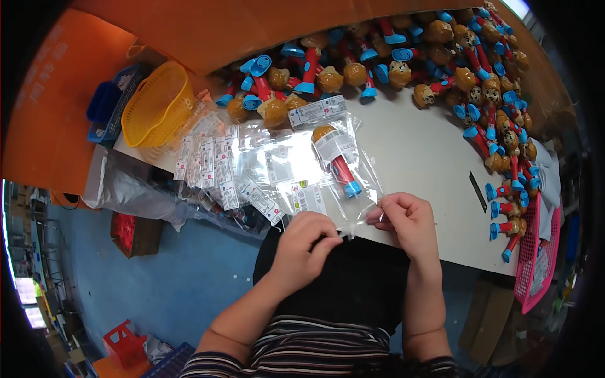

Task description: Packaging toy dolls into clear plastic bags and sealing them with adhesive.

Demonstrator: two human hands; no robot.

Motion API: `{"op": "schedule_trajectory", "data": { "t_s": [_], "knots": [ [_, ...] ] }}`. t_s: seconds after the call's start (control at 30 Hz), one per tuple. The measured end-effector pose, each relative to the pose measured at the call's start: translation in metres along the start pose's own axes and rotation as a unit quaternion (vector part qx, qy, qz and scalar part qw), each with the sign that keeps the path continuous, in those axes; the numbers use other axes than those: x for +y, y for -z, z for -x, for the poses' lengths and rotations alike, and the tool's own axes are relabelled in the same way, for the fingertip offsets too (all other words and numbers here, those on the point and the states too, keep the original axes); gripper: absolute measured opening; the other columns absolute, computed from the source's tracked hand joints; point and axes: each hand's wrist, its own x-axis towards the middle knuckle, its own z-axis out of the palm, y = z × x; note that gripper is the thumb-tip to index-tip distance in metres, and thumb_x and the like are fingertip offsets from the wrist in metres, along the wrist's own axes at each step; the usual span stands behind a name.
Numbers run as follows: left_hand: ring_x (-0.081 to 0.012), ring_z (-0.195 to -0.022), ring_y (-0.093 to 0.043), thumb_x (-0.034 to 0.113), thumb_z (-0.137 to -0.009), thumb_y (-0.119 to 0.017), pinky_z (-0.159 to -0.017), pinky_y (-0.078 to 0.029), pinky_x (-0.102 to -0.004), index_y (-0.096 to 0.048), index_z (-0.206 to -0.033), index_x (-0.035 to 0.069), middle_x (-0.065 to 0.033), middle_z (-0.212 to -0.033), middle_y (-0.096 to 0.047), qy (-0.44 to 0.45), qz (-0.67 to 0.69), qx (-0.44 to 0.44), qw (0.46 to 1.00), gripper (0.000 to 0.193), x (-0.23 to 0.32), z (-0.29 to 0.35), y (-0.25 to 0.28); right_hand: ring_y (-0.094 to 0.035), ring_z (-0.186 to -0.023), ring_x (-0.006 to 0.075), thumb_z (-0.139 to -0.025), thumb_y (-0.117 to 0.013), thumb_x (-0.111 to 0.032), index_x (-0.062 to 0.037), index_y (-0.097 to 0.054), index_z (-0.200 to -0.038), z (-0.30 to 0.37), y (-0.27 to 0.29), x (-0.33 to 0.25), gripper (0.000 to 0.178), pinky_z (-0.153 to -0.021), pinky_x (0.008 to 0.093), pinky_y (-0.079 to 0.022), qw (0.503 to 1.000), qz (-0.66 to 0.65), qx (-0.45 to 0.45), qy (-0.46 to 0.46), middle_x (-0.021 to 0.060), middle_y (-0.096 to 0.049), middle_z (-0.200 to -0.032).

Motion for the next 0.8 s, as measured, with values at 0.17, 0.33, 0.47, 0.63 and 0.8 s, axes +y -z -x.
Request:
{"op": "schedule_trajectory", "data": {
  "t_s": [0.17, 0.33, 0.47, 0.63, 0.8],
  "knots": [
    [-0.0159, -0.083, -0.052, 0.0, -0.089, -0.063, -0.077, -0.043, -0.0274, -0.055, -0.082, 0.004, -0.0057, -0.088, -0.055, 0.112, 0.218, 0.075, 0.966, 0.011, -0.004, 0.005, 0.051, -0.07, -0.075, 0.0144, -0.097, -0.056, -0.013, 0.0025, -0.066, -0.093, -0.01, 0.0, -0.001, 0.019, -0.068, 0.0225, -0.056, 0.999, 0.002, -0.031, -0.021, 0.009, -0.071, -0.082],
    [-0.0147, -0.085, -0.048, 0.018, -0.098, -0.059, -0.076, -0.04, -0.0278, -0.051, -0.095, 0.007, -0.0033, -0.093, -0.05, 0.094, 0.364, 0.188, 0.907, 0.014, -0.03, 0.007, 0.132, -0.07, -0.073, 0.0152, -0.097, -0.055, -0.013, 0.0016, -0.065, -0.092, -0.008, -0.002, -0.006, 0.018, -0.067, 0.0219, -0.055, 0.998, -0.019, -0.041, -0.038, 0.0093, -0.071, -0.081],
    [-0.0127, -0.082, -0.051, 0.021, -0.098, -0.059, -0.075, -0.042, -0.026, -0.056, -0.097, 0.006, -0.0018, -0.09, -0.054, 0.094, 0.203, 0.274, 0.935, 0.016, -0.046, -0.024, 0.198, -0.069, -0.071, 0.014, -0.097, -0.056, -0.013, 0.0009, -0.065, -0.092, -0.009, 0.001, 0.0, 0.018, -0.064, 0.0211, -0.054, 0.999, 0.014, -0.04, -0.028, 0.0092, -0.071, -0.08],
    [-0.0073, -0.074, -0.058, 0.019, -0.094, -0.066, -0.065, -0.045, -0.0209, -0.065, -0.099, 0.003, 0.0013, -0.083, -0.062, 0.129, 0.166, 0.367, 0.906, 0.016, -0.081, -0.123, 0.264, -0.069, -0.071, 0.0129, -0.096, -0.055, -0.013, 0.0001, -0.064, -0.092, -0.011, 0.01, 0.009, 0.017, -0.062, 0.0209, -0.052, 0.999, 0.02, -0.037, -0.013, 0.0088, -0.07, -0.079],
    [-0.0303, -0.071, -0.067, 0.02, -0.083, -0.073, -0.067, -0.053, -0.0376, -0.07, -0.096, -0.003, -0.0109, -0.075, -0.069, 0.251, -0.288, 0.414, 0.826, 0.027, -0.185, -0.149, 0.381, -0.069, -0.073, 0.0125, -0.095, -0.055, -0.01, 0.0029, -0.065, -0.094, -0.015, -0.002, 0.013, 0.017, -0.064, 0.0198, -0.051, 0.997, -0.009, -0.07, -0.024, 0.0081, -0.07, -0.08]
  ]
}}
